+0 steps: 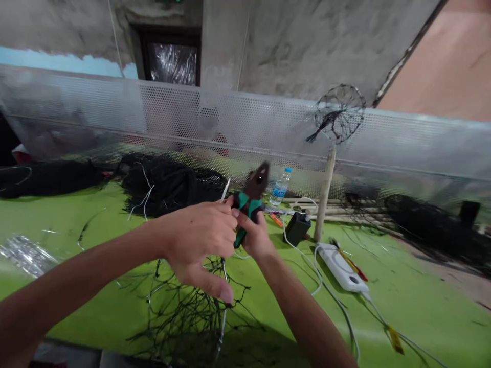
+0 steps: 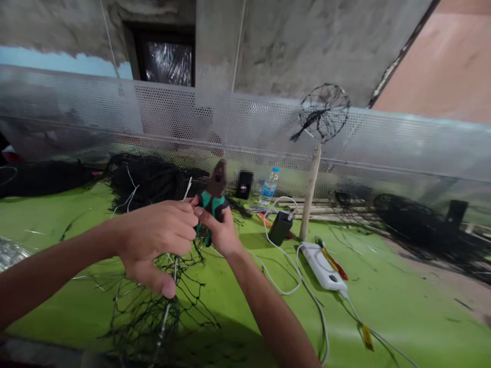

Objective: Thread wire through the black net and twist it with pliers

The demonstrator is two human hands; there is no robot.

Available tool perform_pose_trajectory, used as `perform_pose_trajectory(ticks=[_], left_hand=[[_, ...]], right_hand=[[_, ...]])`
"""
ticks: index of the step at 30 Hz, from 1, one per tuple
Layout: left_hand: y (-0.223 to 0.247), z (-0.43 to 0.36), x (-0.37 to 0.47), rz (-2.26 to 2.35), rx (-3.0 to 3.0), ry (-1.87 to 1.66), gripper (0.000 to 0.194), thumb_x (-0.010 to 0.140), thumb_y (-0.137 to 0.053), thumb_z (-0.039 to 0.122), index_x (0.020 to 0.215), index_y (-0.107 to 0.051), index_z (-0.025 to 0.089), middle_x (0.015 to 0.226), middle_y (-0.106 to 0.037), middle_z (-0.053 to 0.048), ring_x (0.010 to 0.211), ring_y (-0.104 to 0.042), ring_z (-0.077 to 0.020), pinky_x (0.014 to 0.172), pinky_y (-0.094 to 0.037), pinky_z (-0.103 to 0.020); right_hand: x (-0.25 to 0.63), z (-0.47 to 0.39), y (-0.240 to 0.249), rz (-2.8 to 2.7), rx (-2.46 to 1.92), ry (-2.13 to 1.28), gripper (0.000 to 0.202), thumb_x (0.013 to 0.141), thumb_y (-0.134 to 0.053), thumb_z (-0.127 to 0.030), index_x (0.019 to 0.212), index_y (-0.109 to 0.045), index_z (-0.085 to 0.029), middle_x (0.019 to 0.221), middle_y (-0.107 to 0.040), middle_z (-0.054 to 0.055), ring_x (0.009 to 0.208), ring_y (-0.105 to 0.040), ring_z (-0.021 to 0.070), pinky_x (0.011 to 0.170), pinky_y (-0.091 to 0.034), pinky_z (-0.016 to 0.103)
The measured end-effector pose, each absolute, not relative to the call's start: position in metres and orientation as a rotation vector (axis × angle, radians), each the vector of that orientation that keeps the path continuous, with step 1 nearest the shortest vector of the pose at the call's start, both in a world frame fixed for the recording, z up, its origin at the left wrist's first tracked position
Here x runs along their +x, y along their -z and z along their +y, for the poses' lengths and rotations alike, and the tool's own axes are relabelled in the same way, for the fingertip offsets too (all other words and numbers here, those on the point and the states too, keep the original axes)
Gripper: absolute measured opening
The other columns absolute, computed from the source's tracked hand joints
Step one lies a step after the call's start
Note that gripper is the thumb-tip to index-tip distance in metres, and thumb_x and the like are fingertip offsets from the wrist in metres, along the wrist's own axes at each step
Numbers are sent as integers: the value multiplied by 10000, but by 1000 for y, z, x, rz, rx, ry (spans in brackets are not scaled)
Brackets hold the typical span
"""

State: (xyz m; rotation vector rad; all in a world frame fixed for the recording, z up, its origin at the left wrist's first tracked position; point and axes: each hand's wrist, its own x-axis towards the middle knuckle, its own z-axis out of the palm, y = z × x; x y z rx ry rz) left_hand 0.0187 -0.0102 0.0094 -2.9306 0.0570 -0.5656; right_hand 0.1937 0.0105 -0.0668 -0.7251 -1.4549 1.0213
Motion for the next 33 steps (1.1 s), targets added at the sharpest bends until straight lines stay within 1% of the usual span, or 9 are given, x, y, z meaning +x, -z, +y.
perform_pose_trajectory(ticks=[4,9,13,18,22,25,27,30,33], left_hand=[[-41,-7,24,34,-2844,489,567,886,-638,649,537,-452,242,595,-549,-22,678,-507,-212,781,-453,-426],[-48,-4,43,33,-2820,344,450,672,-802,524,497,-482,261,579,-556,-19,712,-524,-222,873,-534,-426],[-49,-2,48,34,-2886,294,323,584,-799,387,505,-510,266,630,-578,-35,783,-566,-248,933,-570,-425],[-45,0,54,17,-2918,70,254,566,-792,358,557,-557,262,729,-634,-65,836,-617,-287,961,-597,-444],[-40,0,56,6,-2939,105,133,536,-709,182,597,-613,251,919,-734,-83,1033,-684,-328,1069,-577,-454],[-41,0,44,-1,-2879,199,252,580,-656,103,783,-708,243,1233,-739,-70,1339,-596,-344,1252,-421,-492],[-41,-1,32,-59,-2727,243,389,679,-639,93,1035,-729,224,1457,-630,-87,1441,-509,-356,1292,-324,-560],[-31,-4,23,-387,-2527,501,593,847,-519,48,1402,-582,246,1555,-520,-125,1352,-584,-340,1139,-465,-587],[-14,-7,33,-853,-2547,883,545,992,-415,101,1524,-437,214,1371,-638,-126,1108,-694,-224,935,-574,-401]], right_hand=[[199,17,35,-1328,-605,-1017,338,768,-726,-470,1030,-698,-258,889,-690,29,770,-662,201,746,-590,370],[219,22,20,-1300,-437,-1063,271,735,-785,-377,968,-722,-255,874,-722,34,809,-696,225,809,-608,408],[235,28,22,-1365,-384,-1002,206,746,-803,-332,927,-731,-264,903,-735,22,888,-720,231,890,-610,432],[244,32,23,-1482,-438,-998,274,770,-803,-368,1009,-739,-251,923,-765,23,794,-704,191,748,-613,369],[247,29,22,-1548,-441,-965,207,789,-792,-351,957,-736,-243,873,-738,7,765,-682,175,724,-603,352],[250,25,18,-1483,-436,-843,130,810,-788,-294,924,-748,-248,878,-741,-2,814,-695,174,823,-602,371],[252,23,14,-1415,-437,-744,94,819,-785,-258,907,-751,-257,876,-740,-12,787,-685,162,814,-597,361],[254,19,7,-1311,-462,-631,92,822,-778,-249,900,-731,-261,846,-711,-17,690,-633,145,692,-572,331],[252,15,4,-1185,-500,-576,96,833,-757,-261,901,-689,-255,865,-682,-2,658,-595,142,645,-554,328]])
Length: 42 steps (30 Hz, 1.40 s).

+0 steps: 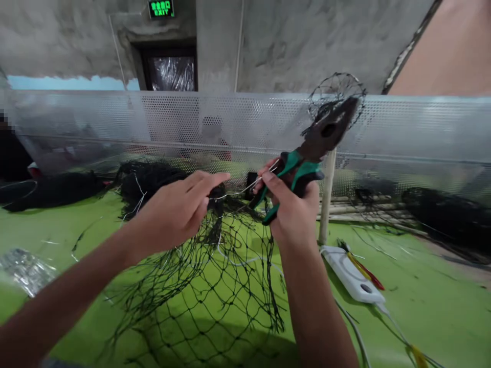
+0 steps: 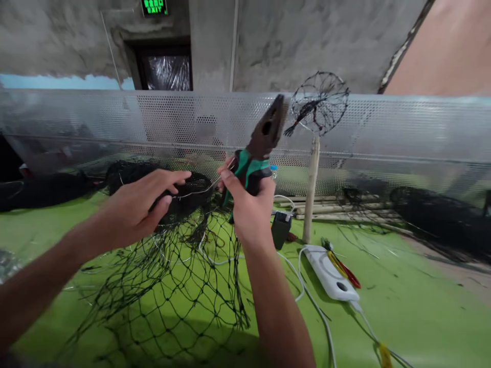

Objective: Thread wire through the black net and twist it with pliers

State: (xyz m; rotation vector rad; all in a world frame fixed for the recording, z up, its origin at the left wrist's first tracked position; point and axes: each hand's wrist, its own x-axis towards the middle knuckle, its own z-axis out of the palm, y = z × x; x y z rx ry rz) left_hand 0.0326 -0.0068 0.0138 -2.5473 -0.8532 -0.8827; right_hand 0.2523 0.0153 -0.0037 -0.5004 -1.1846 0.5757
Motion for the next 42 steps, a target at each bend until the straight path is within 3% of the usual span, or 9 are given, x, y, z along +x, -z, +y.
perform_pose_trajectory(ticks=[3,5,7,12,19,25,30,35,42], left_hand=[[1,-11,52,-1028,-2569,1249,379,1070,-379,202,1412,-542,212,961,-737,-19,788,-684,-126,731,-528,-265],[6,-13,61,-1094,-2569,1372,328,1079,-404,253,1343,-592,212,750,-677,36,575,-575,-93,585,-441,-238],[9,-13,63,-1105,-2591,1411,288,1063,-449,268,1281,-626,204,685,-634,54,511,-505,-81,538,-387,-236],[14,-7,48,-1071,-2642,1290,198,1028,-502,240,1132,-660,182,697,-645,41,561,-523,-90,562,-367,-244],[12,8,45,-1165,-2679,1398,174,997,-502,234,930,-650,172,621,-557,50,513,-423,-80,518,-306,-239],[27,35,46,-1354,-2557,1476,154,893,-661,338,886,-638,187,712,-621,21,582,-494,-97,605,-418,-252],[41,45,43,-1396,-2553,1419,30,858,-627,219,883,-624,205,617,-539,44,554,-461,-108,598,-389,-263],[56,45,36,-1358,-2646,1347,90,918,-561,199,956,-643,196,572,-473,62,511,-432,-102,538,-324,-254],[80,27,30,-1295,-2683,1299,105,963,-551,154,1006,-645,179,843,-688,-8,687,-594,-109,658,-449,-255]], right_hand=[[250,11,2,-1068,-534,-527,114,838,-743,-252,907,-652,-248,916,-658,7,672,-590,140,681,-568,348],[249,7,1,-982,-530,-509,142,810,-757,-233,895,-643,-236,920,-644,5,676,-585,137,691,-568,352],[247,5,-1,-930,-515,-492,151,787,-761,-216,881,-644,-232,900,-633,1,671,-574,135,674,-561,341],[245,1,-3,-962,-508,-466,125,798,-734,-222,876,-640,-251,877,-616,-2,698,-580,148,683,-570,339],[249,10,2,-1189,-515,-586,118,865,-687,-265,962,-621,-268,920,-594,-6,707,-586,153,729,-546,363],[248,23,9,-1083,-523,-573,94,886,-686,-297,947,-632,-251,1034,-598,16,677,-586,136,667,-536,347],[252,14,23,-1012,-557,-415,108,877,-685,-324,905,-588,-285,870,-560,-11,655,-575,156,703,-546,367],[247,-3,79,-1363,-923,-736,212,931,-656,-459,958,-623,-251,772,-610,-3,733,-588,188,762,-503,374],[235,-13,125,-1580,-1144,-1295,247,890,-707,-421,880,-676,-177,773,-670,27,620,-555,143,514,-467,274]])
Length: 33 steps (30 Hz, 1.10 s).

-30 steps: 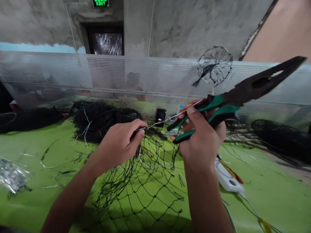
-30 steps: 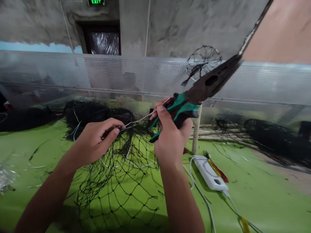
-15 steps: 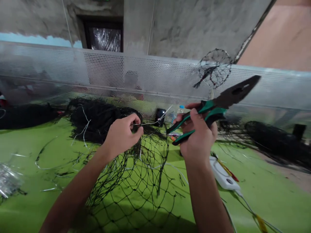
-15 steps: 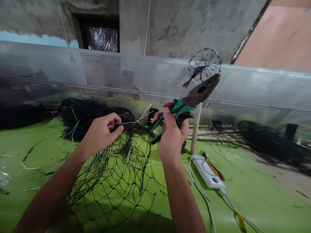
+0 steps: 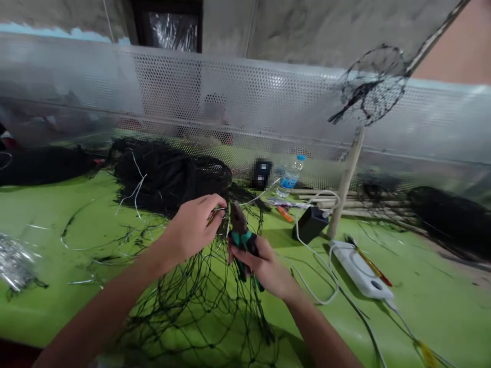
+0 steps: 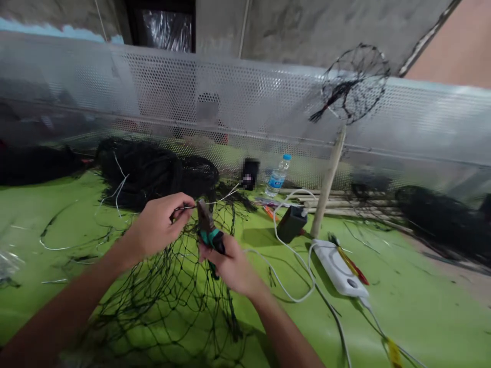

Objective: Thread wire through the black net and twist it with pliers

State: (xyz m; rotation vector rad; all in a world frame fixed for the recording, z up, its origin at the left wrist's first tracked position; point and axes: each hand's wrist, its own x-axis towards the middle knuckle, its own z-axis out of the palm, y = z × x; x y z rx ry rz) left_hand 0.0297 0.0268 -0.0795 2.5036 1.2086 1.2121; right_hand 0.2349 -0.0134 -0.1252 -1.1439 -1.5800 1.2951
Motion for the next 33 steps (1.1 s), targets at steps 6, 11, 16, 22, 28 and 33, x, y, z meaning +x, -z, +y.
perform_pose_trajectory(ticks=[6,11,16,22,28,33], left_hand=[[106,17,21,1257,2579,-1283,117,988,-561,127,1066,-635,174,923,-711,-10,776,-652,-116,716,-492,-242],[111,16,22,1312,2670,-1291,109,1000,-561,130,1074,-631,170,952,-715,-10,782,-661,-125,693,-502,-248],[110,18,22,1380,2659,-1331,102,1002,-578,134,1076,-635,174,956,-730,-7,771,-660,-119,716,-514,-247],[107,16,23,1402,2570,-1355,154,970,-626,104,1097,-636,191,952,-737,12,704,-633,-87,704,-515,-218],[113,14,25,1362,2770,-1402,85,1009,-589,145,1049,-653,183,859,-678,-1,715,-627,-125,645,-480,-265],[117,13,25,1424,2973,-1379,148,1020,-561,126,1122,-659,169,810,-626,-2,679,-598,-136,636,-462,-278]], right_hand=[[241,-28,128,-1372,-1116,-1862,449,784,-828,-482,1064,-701,-156,1007,-690,89,1032,-663,259,655,-679,334],[243,-32,123,-1351,-1123,-1861,408,843,-810,-462,1123,-747,-171,1152,-711,118,1142,-658,277,740,-700,344],[253,-39,109,-1388,-909,-1613,278,973,-703,-381,1215,-751,-254,1218,-731,101,1074,-712,248,753,-703,346],[288,-45,93,-1422,-942,-1578,400,961,-716,-374,1355,-684,-312,1259,-752,116,1070,-751,289,760,-698,375],[284,-39,98,-1539,-1351,-1878,489,867,-772,-527,1221,-717,-194,1226,-756,131,859,-731,216,730,-660,339],[270,-38,117,-1635,-1470,-1665,403,911,-682,-585,1095,-728,-229,1076,-744,73,968,-679,239,778,-620,327]])
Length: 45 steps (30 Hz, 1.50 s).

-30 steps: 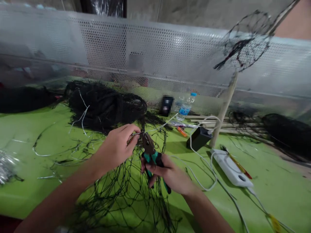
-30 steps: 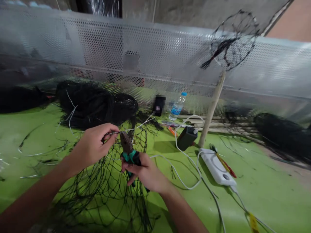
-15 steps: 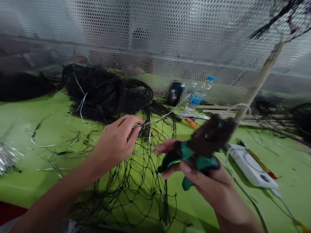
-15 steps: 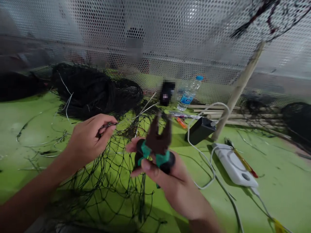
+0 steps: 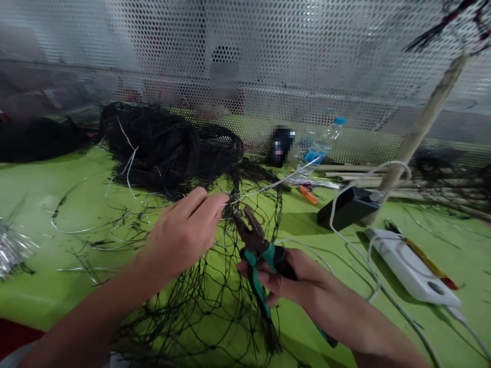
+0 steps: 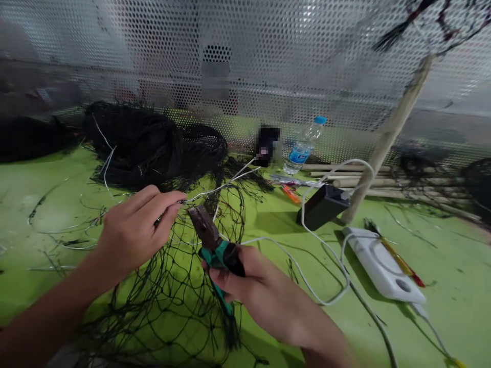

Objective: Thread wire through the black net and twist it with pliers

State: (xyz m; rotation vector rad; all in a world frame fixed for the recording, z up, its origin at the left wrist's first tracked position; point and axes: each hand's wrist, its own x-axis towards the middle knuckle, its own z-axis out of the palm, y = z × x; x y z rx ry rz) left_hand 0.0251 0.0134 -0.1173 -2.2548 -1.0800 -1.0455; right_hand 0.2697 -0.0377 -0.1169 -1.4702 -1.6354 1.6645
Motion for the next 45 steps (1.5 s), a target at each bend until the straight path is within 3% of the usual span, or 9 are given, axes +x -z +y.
perform_pose_trajectory(ticks=[8,14,23,31,35,40,45], left_hand=[[118,13,27,-1134,-2329,995,139,1023,-518,144,996,-652,168,790,-594,-2,664,-562,-144,621,-423,-294],[107,9,26,-1355,-2637,951,72,944,-510,176,916,-577,184,796,-592,0,673,-534,-152,593,-344,-314],[94,13,19,-1406,-2884,1027,268,1037,-488,199,770,-506,190,607,-463,61,541,-440,-92,535,-296,-262],[100,15,11,-1214,-2883,948,238,1051,-479,211,844,-594,190,752,-606,21,657,-529,-124,609,-362,-302],[102,16,7,-1145,-2923,801,273,1070,-436,234,854,-599,200,738,-589,13,644,-513,-142,594,-343,-327],[101,18,2,-1049,-3016,662,294,1081,-422,260,836,-581,216,770,-638,-1,656,-542,-155,594,-341,-339],[98,20,1,-986,-3031,664,292,1070,-435,236,813,-573,220,680,-562,17,587,-485,-141,576,-322,-323]], right_hand=[[257,-38,122,-1596,-1595,-1577,389,875,-653,-590,995,-655,-220,971,-678,55,813,-697,225,735,-638,358],[257,-37,122,-1659,-1625,-1550,410,882,-639,-634,925,-623,-226,859,-644,17,771,-734,227,701,-601,345],[268,-21,103,-1954,-1554,-1436,342,956,-604,-517,781,-570,-225,702,-594,0,662,-582,163,574,-442,272],[271,-23,110,-1954,-1561,-1468,373,963,-583,-579,935,-671,-217,733,-580,0,698,-553,176,616,-455,285],[276,-28,112,-1933,-1659,-1435,422,933,-616,-628,1013,-716,-226,811,-642,22,738,-568,194,626,-480,294],[281,-25,115,-1958,-1461,-1564,403,944,-622,-604,1043,-746,-233,834,-703,30,775,-618,215,667,-514,316],[285,-21,121,-1901,-1387,-1664,368,923,-684,-563,1064,-752,-230,850,-723,25,773,-636,207,679,-536,313]])
